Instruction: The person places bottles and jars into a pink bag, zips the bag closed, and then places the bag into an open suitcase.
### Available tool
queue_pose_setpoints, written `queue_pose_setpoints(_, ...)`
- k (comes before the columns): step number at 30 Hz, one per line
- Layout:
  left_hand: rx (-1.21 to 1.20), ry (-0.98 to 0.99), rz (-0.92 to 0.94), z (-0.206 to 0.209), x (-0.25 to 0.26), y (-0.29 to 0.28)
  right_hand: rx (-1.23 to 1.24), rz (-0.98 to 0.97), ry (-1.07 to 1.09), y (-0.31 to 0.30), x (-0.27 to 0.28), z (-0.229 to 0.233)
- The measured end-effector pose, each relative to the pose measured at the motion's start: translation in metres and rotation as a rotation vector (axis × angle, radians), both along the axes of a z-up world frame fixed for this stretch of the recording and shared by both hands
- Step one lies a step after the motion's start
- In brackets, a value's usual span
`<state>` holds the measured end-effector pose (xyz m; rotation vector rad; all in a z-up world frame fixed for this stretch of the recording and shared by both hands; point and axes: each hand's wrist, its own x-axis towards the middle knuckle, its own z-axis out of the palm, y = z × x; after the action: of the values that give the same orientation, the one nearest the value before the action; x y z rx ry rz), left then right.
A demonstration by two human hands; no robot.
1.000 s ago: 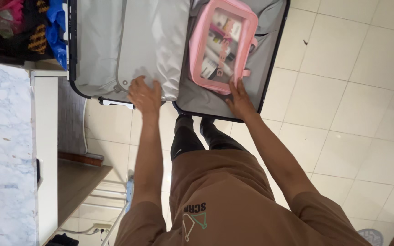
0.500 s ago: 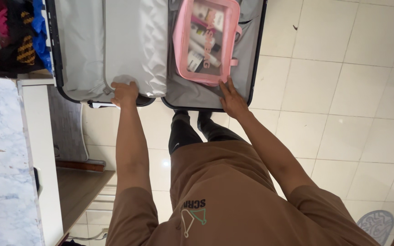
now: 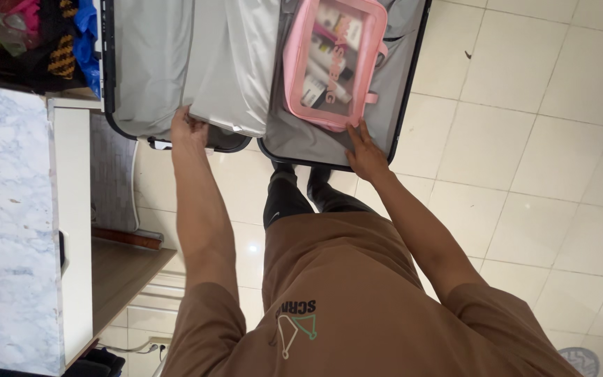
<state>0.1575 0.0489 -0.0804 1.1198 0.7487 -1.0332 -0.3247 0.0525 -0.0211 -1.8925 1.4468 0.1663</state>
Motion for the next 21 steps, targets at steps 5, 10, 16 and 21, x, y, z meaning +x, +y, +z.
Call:
queue_pose_setpoints(5, -0.240, 0.069, 0.009, 0.014, -0.023, 0.019, 0.035, -0.008, -0.003, -0.001, -0.001, 0.002)
queue_pose_setpoints(10, -0.311, -0.038, -0.054, 0.049, -0.047, 0.013, 0.004, -0.007, -0.052, -0.001, -0.007, -0.005)
queue_pose_setpoints(16, -0.251, -0.732, -0.510, 0.132, -0.095, 0.005, -0.041, -0.007, -0.161, -0.001, -0.020, -0.035)
queue_pose_setpoints(21, -0.318, -1.415, -0.911, 0.191, -0.167, -0.001, -0.183, -0.064, -0.248, -0.003, -0.028, -0.060)
